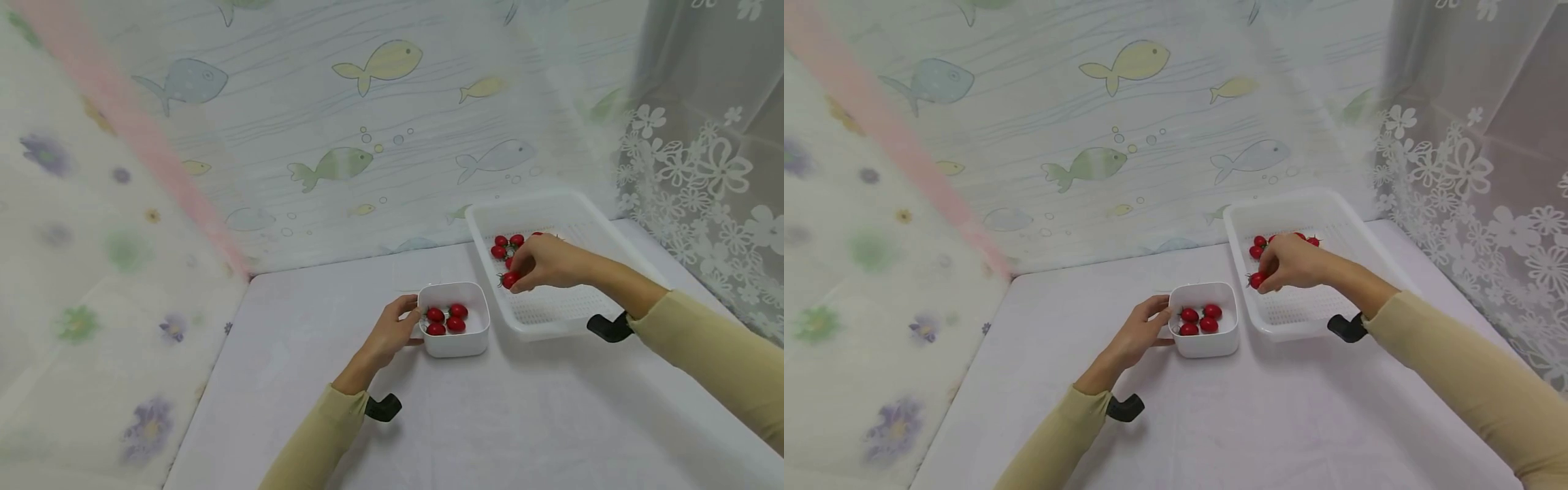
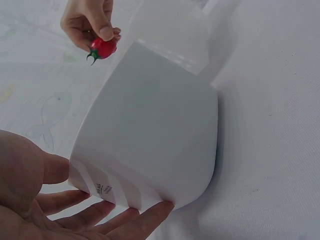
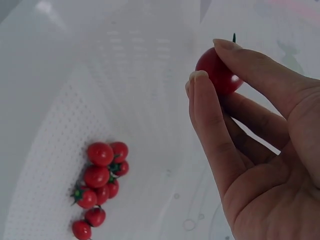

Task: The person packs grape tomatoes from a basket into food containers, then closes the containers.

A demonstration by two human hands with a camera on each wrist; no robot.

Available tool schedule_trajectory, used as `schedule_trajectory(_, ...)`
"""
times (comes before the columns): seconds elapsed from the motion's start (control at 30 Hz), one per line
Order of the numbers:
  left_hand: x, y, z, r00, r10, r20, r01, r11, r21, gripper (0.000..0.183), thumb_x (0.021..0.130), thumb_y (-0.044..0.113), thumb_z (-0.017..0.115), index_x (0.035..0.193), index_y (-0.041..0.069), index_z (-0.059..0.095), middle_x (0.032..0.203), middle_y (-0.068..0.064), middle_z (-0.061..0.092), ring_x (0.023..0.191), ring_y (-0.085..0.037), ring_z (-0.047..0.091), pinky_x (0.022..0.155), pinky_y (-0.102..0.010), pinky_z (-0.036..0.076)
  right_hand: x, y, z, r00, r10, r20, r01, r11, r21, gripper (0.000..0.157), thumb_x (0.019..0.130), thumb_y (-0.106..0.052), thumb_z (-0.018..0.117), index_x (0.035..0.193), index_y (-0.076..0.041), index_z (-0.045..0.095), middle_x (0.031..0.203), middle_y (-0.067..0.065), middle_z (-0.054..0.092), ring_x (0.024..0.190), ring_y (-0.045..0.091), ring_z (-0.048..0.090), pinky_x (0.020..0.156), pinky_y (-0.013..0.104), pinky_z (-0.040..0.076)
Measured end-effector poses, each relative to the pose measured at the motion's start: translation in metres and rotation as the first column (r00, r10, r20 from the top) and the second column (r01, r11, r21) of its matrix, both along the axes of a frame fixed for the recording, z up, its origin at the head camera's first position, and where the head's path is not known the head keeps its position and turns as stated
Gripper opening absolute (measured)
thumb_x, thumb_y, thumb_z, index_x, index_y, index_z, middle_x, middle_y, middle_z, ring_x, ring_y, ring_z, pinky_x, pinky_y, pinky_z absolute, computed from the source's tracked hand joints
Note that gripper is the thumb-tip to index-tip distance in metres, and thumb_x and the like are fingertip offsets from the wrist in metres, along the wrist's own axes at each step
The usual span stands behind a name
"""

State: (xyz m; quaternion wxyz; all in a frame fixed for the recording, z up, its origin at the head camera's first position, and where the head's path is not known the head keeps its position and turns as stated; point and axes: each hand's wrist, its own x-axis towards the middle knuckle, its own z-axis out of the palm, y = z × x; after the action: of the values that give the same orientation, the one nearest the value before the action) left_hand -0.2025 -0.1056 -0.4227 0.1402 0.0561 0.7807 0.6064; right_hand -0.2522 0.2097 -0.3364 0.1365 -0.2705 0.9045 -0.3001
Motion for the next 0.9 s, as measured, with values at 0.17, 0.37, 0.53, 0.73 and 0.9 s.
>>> schedule_trajectory(0.17, 0.0, 0.001, 0.001, 1.0, 0.011, -0.009, -0.011, 1.0, -0.013, 0.038, 0.1, 0.02, 0.045, 0.137, 0.011, 0.044, 0.141, -0.012, 0.04, 0.127, -0.035, 0.042, 0.078, -0.045, 0.056, 0.01, -0.009, 0.0, 1.0, -0.026, 0.001, 0.026, 0.999, -0.036, 0.018, 0.075, -0.024, 0.08, 0.085, -0.011, 0.071, 0.075, 0.0, 0.068, 0.07, 0.015, 0.063, 0.065, 0.03, 0.054)
schedule_trajectory(0.37, 0.0, 0.001, 0.002, 1.0, 0.01, -0.007, -0.01, 1.0, -0.012, 0.039, 0.1, 0.021, 0.045, 0.138, 0.01, 0.042, 0.142, -0.013, 0.039, 0.127, -0.035, 0.041, 0.079, -0.046, 0.055, 0.02, -0.022, -0.004, 0.999, -0.053, 0.001, 0.053, 0.997, -0.063, 0.023, 0.075, -0.026, 0.08, 0.09, -0.011, 0.072, 0.077, -0.002, 0.068, 0.072, 0.013, 0.063, 0.066, 0.028, 0.055)
schedule_trajectory(0.53, 0.001, 0.001, 0.002, 1.0, 0.004, -0.004, -0.004, 1.0, -0.01, 0.039, 0.101, 0.02, 0.045, 0.138, 0.01, 0.042, 0.143, -0.014, 0.038, 0.128, -0.036, 0.04, 0.079, -0.048, 0.055, 0.026, -0.033, -0.011, 0.999, -0.049, 0.002, 0.049, 0.994, -0.1, 0.022, 0.076, -0.025, 0.079, 0.092, -0.011, 0.072, 0.08, -0.003, 0.069, 0.075, 0.014, 0.063, 0.067, 0.028, 0.055)
schedule_trajectory(0.73, 0.002, 0.001, 0.001, 1.0, 0.003, -0.011, -0.003, 1.0, -0.008, 0.039, 0.101, 0.02, 0.045, 0.138, 0.01, 0.042, 0.143, -0.013, 0.038, 0.128, -0.036, 0.04, 0.079, -0.048, 0.055, 0.031, -0.048, -0.02, 0.999, -0.026, -0.032, 0.021, 0.991, -0.132, 0.023, 0.077, -0.024, 0.078, 0.093, -0.01, 0.071, 0.081, -0.003, 0.068, 0.075, 0.013, 0.063, 0.067, 0.026, 0.056)
schedule_trajectory(0.9, 0.002, 0.0, 0.0, 1.0, 0.009, -0.01, -0.009, 1.0, -0.015, 0.038, 0.1, 0.021, 0.045, 0.137, 0.01, 0.043, 0.142, -0.012, 0.039, 0.127, -0.035, 0.042, 0.077, -0.044, 0.056, 0.033, -0.059, -0.028, 0.999, -0.001, -0.041, -0.005, 0.989, -0.147, 0.022, 0.078, -0.022, 0.077, 0.094, -0.008, 0.07, 0.08, -0.003, 0.068, 0.074, 0.013, 0.063, 0.067, 0.026, 0.056)
